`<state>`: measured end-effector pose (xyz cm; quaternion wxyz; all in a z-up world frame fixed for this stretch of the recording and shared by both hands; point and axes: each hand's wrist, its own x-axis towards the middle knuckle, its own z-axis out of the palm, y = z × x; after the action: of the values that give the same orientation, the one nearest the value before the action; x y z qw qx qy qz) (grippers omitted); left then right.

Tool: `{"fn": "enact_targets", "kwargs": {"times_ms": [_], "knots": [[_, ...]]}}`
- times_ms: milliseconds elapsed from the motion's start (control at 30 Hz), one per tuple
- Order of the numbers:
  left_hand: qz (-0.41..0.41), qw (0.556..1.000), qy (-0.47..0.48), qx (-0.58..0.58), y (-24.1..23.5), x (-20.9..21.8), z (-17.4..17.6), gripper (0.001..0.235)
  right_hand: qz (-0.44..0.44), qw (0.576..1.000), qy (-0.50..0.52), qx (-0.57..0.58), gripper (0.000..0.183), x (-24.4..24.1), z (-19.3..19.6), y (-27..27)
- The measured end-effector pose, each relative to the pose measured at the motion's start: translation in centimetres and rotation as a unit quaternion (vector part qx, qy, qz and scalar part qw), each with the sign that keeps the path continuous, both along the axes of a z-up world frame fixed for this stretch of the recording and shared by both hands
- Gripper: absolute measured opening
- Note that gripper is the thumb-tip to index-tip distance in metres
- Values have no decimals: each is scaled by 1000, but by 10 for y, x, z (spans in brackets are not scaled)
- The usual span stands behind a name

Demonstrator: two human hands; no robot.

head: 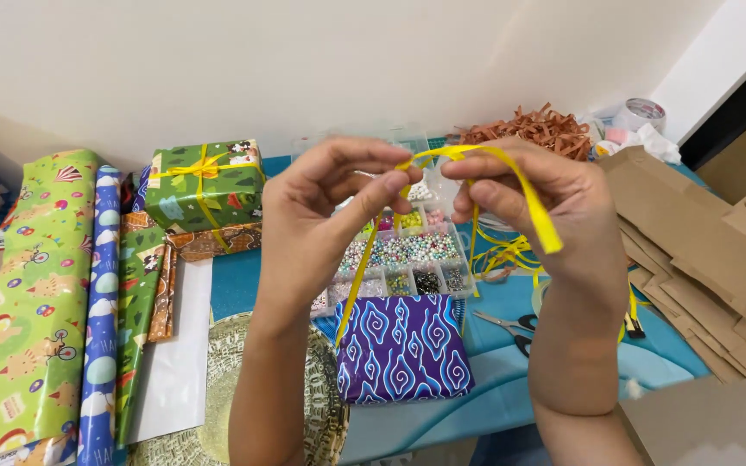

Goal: Tying a yellow decorative ribbon around a small blue patterned gift box on a craft table.

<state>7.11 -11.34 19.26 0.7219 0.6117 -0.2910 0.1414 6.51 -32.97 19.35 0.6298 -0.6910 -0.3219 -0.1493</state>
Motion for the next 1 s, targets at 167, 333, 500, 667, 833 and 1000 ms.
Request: {"fn": "enact_targets", "kwargs": {"times_ms": [167,333,500,667,833,1000], "knots": [[-21,999,-30,1,-2,3,17,31,-57,996,-59,-20,14,2,14,6],[-19,999,-44,16,-6,1,21,29,-67,996,-57,17,17,5,24,9],[-2,999,-41,-24,-11,-4,25,14,-54,992,-80,76,15,12,25,9],[41,996,-74,-20,-9,-1,26,9,-76,993,-74,54,15,6,26,13],[48,995,-79,-42,-10,-6,29,8,-73,991,-86,68,12,7,21,17],[44,994,-76,-60,-12,-7,29,10,-74,990,-94,76,9,5,17,19]]}}
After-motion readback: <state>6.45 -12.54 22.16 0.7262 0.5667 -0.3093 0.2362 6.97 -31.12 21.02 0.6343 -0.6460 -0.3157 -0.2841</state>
